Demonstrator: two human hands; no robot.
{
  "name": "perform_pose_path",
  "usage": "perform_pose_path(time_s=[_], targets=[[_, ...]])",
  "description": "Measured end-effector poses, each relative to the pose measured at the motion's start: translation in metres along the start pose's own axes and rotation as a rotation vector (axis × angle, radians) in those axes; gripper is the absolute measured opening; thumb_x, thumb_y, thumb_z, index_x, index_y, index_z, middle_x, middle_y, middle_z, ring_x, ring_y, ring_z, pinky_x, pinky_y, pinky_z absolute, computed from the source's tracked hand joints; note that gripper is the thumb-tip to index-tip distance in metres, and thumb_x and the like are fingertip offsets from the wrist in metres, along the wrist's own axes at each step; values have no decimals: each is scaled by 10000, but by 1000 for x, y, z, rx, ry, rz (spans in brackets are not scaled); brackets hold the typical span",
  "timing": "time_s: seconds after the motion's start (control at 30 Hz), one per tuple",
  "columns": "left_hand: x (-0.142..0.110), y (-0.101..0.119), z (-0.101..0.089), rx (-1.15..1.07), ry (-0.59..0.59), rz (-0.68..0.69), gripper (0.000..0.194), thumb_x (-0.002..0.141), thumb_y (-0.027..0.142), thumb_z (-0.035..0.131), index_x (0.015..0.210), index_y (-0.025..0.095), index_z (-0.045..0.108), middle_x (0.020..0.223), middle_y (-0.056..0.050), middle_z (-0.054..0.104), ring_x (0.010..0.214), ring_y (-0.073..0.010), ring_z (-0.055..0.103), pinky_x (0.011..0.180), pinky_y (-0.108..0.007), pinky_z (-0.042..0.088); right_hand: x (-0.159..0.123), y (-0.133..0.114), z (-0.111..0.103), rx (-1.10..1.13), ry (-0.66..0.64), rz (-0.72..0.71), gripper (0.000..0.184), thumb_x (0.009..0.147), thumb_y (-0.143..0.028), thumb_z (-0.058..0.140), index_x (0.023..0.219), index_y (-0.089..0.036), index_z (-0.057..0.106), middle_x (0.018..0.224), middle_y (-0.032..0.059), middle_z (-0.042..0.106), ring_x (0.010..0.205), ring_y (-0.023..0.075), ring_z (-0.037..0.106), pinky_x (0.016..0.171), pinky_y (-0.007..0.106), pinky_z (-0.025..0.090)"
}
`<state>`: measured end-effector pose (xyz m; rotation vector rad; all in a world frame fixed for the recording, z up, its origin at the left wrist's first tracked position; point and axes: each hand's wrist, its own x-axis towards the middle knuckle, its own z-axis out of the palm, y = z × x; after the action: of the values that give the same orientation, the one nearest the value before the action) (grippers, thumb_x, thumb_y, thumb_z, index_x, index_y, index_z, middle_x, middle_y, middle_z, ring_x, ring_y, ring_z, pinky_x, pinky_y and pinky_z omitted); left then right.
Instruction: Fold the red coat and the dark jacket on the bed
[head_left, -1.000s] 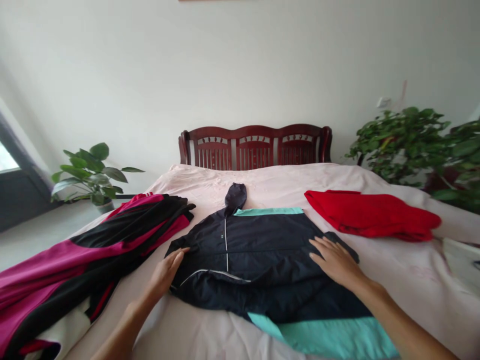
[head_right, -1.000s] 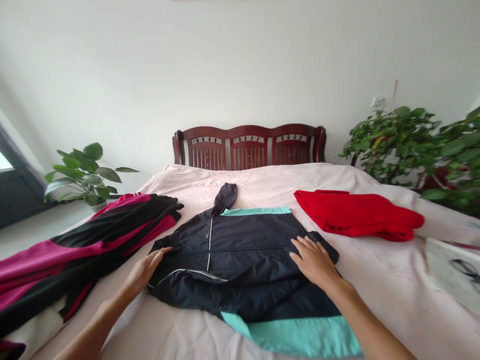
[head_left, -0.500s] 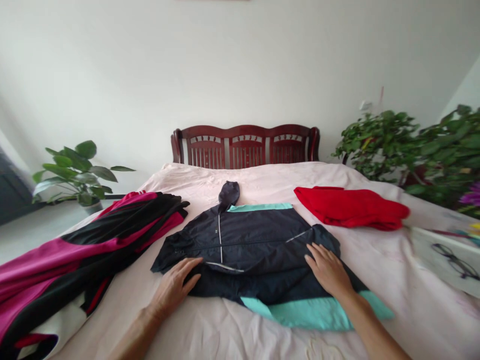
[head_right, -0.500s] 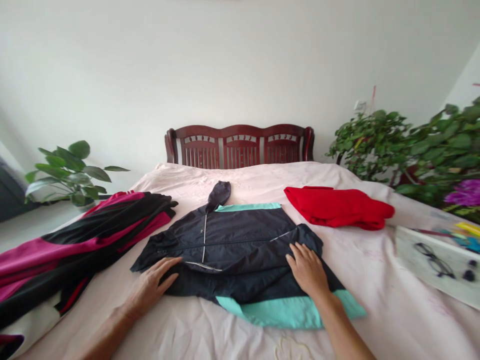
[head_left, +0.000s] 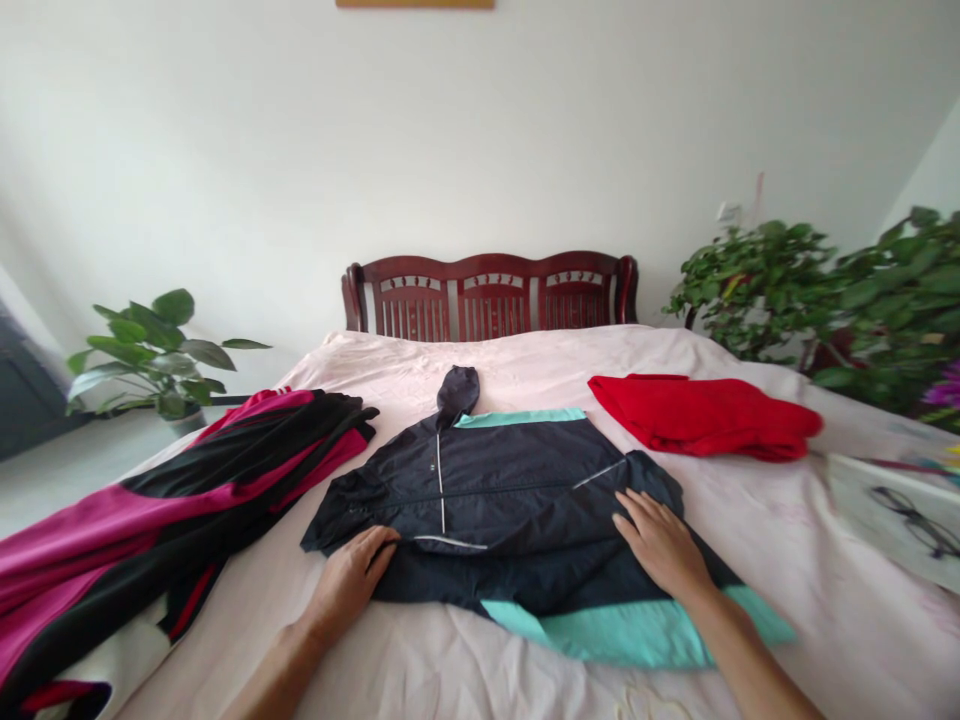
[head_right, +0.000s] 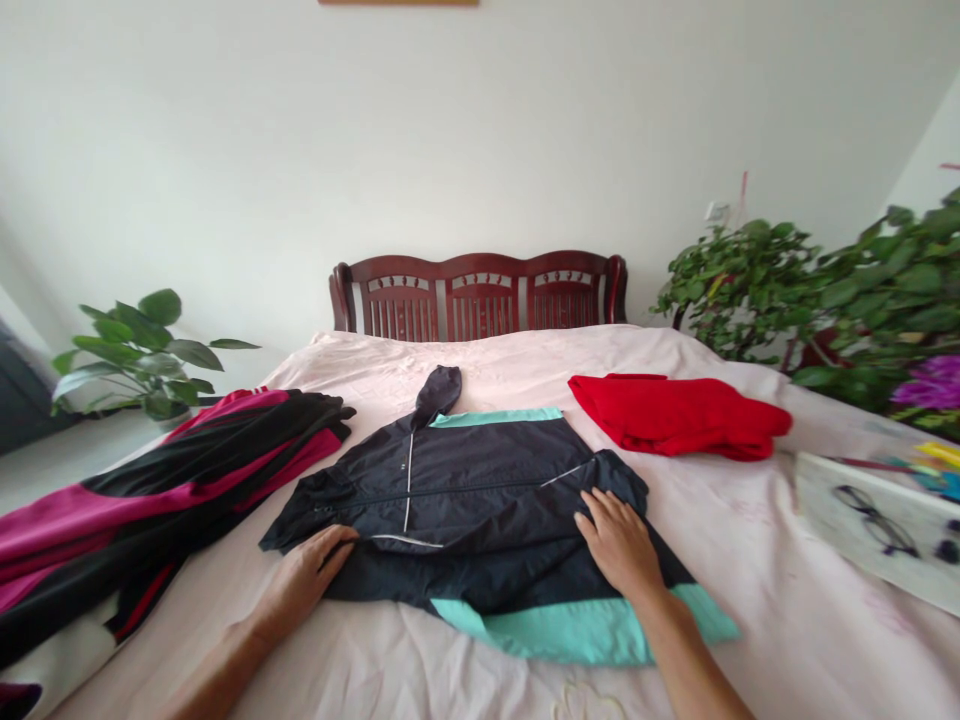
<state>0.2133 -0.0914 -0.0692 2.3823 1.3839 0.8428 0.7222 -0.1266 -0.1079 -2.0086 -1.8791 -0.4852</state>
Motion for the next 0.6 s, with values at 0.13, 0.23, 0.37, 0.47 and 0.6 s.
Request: perform_pose_path(time_s=[0.13, 0.23, 0.37, 0.47, 0.6], targets=[[0, -1, 0, 1, 6, -12, 224, 971, 399, 455, 1004, 276, 640, 1002, 13, 715, 949, -162, 683, 857, -246, 519, 0, 1, 2, 8, 12, 4, 531, 959, -445, 327, 1295, -160, 622, 1368, 106, 606, 1306, 313, 509, 1079, 482, 411], [0, -1, 0, 0, 4, -13, 220, 968, 394, 458, 990, 276, 642, 991, 12, 718, 944, -163, 685, 854, -247, 521, 0, 1, 3, 15, 23, -2, 529, 957, -440, 337, 1284, -147, 631, 1352, 122, 615, 1291, 322, 522, 1068, 488, 420], [1, -1, 1, 0, 0, -19, 219, 966, 394, 459, 992, 276, 642, 997, 9, 718, 952, -167, 685, 863, -256, 521, 0, 2, 2, 23, 28, -4, 510, 952, -433, 361, 1283, -156, 633, 1348, 122, 618, 1296, 319, 520, 1072, 482, 420], [1, -1, 0, -4, -4, -26, 227, 964, 402, 456, 993, 274, 642, 996, 3, 718, 948, -172, 685, 856, -262, 525, 0, 2, 2, 19, 10, -1, 512, 953, -437, 355, 1292, -167, 627, 1364, 107, 609, 1303, 313, 516, 1078, 477, 417], [1, -2, 1, -13, -15, -24, 241, 968, 412, 445, 997, 272, 638, 1000, -4, 716, 955, -176, 682, 870, -273, 524, 1, 2, 1, 15, -16, 5, 532, 953, -435, 340, 1302, -147, 620, 1375, 113, 599, 1314, 319, 502, 1084, 487, 409]])
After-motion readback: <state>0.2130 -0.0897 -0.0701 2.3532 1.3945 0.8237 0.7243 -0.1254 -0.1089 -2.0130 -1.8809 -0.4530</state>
